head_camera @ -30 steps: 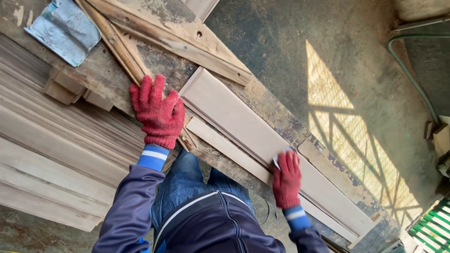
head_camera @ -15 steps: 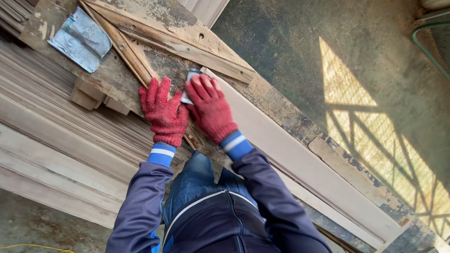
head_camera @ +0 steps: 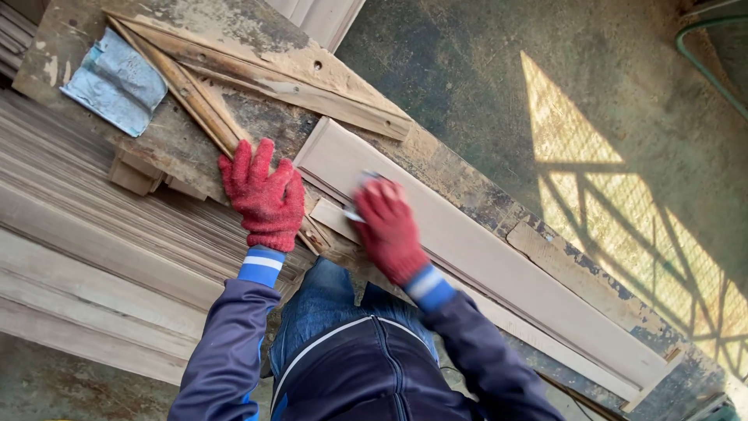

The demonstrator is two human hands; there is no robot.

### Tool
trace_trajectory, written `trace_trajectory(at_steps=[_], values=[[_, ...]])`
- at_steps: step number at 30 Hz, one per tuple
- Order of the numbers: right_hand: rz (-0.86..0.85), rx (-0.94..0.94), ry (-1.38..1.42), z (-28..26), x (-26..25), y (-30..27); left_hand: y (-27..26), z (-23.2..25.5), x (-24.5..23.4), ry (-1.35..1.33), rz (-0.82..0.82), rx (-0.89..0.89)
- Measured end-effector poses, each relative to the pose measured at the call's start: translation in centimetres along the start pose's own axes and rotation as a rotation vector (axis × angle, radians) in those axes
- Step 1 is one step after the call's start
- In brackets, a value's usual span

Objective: Sanding wooden planks using an orbital power sander and manual sandpaper in a workshop.

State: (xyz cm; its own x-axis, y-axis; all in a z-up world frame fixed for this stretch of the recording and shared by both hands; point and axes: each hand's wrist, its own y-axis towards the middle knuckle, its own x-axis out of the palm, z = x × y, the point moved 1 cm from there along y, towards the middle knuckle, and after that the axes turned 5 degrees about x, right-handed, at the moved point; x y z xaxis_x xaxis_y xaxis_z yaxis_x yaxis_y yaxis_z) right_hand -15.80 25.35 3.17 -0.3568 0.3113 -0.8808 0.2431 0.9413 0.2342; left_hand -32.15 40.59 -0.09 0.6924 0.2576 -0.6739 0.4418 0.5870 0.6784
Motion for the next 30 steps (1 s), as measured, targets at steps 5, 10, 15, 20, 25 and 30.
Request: trace_trajectory(at_steps=[5,10,15,20,25,30], values=[[-0.025,-0.023,-0.015,-2.6,4.8,6.8,-1.6,-1.0,1.1,0.057,0.013,0.087],[-0.004,0.236,-0.041,5.2,-4.0,-5.5,-2.7,-1.0,0.8,0.023,-0.158,0.004],[0.096,0.597,-0.179,11.4,-12.1,-22.6,-2.1,-0.4,-0.6,-0.084,-0.333,-0.116],[0.240,0.720,-0.255,9.7,-8.9,-18.6,-2.3,-0.7,-0.6,-0.080,-0.341,-0.098],[0.008,0.401,-0.049,2.2,-2.2,-3.9,-1.9,-0.6,-0.7,-0.074,-0.341,-0.082],[-0.126,0.236,-0.108,4.6,-3.9,-7.0,-1.8,-0.8,-0.6,-0.034,-0.360,-0.024]])
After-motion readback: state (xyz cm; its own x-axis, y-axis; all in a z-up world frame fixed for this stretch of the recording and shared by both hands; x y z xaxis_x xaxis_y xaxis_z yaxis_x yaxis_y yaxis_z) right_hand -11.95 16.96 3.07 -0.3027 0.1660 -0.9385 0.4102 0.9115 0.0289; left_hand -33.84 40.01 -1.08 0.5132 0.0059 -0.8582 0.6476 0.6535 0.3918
